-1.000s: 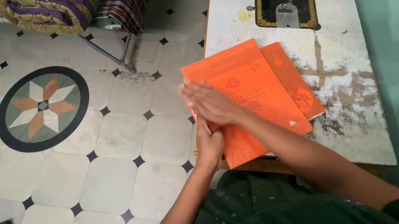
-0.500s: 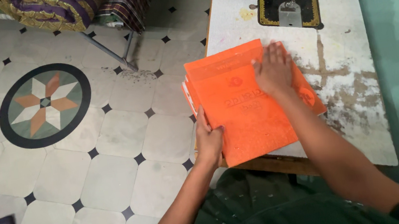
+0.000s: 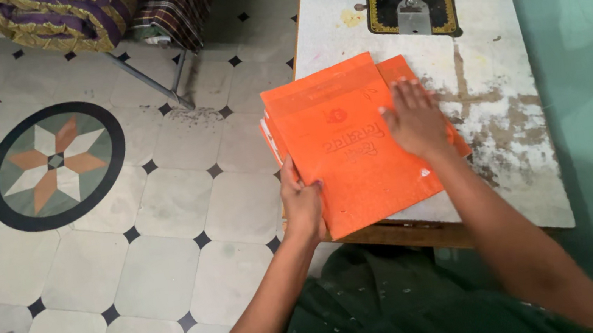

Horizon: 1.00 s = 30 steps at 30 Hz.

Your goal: The person organizes a stack of orange notebooks by picking them up from a table, showing them to the camera, and placing them onto a shelf in a stack.

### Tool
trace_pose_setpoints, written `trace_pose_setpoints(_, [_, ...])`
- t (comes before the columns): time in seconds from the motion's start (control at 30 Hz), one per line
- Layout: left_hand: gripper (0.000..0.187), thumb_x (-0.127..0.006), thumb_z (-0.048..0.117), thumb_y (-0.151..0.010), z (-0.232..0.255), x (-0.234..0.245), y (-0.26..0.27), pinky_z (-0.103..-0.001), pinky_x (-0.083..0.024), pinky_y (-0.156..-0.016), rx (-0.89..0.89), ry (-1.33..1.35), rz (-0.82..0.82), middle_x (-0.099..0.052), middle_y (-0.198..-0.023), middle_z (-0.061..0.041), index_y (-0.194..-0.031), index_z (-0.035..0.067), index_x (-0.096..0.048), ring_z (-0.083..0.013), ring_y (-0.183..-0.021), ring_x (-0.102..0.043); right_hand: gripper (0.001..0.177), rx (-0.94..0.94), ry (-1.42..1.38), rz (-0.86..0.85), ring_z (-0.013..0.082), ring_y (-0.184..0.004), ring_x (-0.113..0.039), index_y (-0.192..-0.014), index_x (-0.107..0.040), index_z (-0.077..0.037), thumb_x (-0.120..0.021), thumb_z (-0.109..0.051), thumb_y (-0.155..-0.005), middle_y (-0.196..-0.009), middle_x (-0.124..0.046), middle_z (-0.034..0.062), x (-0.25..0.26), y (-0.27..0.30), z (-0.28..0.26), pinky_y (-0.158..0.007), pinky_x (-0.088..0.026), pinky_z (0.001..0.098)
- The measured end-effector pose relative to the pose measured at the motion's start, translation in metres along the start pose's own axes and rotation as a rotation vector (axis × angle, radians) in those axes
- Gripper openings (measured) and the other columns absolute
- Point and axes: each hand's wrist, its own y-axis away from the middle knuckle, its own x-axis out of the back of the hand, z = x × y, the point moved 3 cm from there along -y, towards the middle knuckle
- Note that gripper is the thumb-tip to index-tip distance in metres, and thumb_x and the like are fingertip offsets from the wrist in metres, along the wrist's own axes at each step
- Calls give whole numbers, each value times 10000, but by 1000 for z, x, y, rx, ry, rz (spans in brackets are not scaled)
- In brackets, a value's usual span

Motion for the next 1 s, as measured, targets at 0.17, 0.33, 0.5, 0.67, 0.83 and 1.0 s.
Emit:
trace_pose_setpoints(0.17, [673,-377,-201,-844,-9,3,-2,-338,-480,-1044,40,53,82,-533,-1427,-139,-1463,61,-405,-229,-1286,-552,599,65,-81,-175,380,-1572,-223,-1485,-389,28,-400,-435,-1105,-1680,-260,246,-4,27,-73,-1201,-220,582])
trace_pose_setpoints(0.33, [540,-349,-70,-951,-14,14,-2,-351,-451,-1073,146,21,226,-530,-1434,-135,-1468,74,-411,-233,-1278,-540,607,440,-309,-88,383,-1512,-307,-1520,-391,26,-482,-253,-989,-1625,-365,231,29,83,-167,-1172,-241,606])
trace_pose_setpoints(0.5, [426,-388,-10,-988,-10,7,0,-349,-467,-1066,46,63,143,-550,-1407,-132,-1412,13,-428,-215,-1264,-557,620,169,-172,-200,336,-1509,-341,-1523,-385,-21,-487,-358,-1013,-1613,-373,160,27,83,-79,-1217,-243,553])
trace_pose_setpoints(0.67, [370,-405,45,-1004,0,4,3,-362,-491,-1004,137,43,144,-574,-1336,-117,-1371,32,-448,-210,-1179,-575,634,55,-3,41,427,-1470,-295,-1521,-347,63,-481,-355,-1064,-1612,-305,244,24,66,-24,-1150,-205,639])
trace_pose_setpoints(0.83, [293,-427,116,-1036,-7,8,0,-342,-484,-971,145,27,159,-591,-1266,-103,-1302,26,-512,-180,-1102,-576,610,167,-262,-188,373,-1530,-300,-1502,-389,32,-514,-333,-1030,-1633,-319,227,28,94,-128,-1206,-191,578])
trace_pose_setpoints(1.0, [292,-512,27,-974,-18,12,-5,-346,-480,-921,114,27,176,-645,-1186,-103,-1264,5,-531,-189,-1043,-585,605,538,-393,-106,361,-1501,-341,-1493,-435,46,-546,-272,-990,-1606,-375,220,53,139,-155,-1209,-228,554])
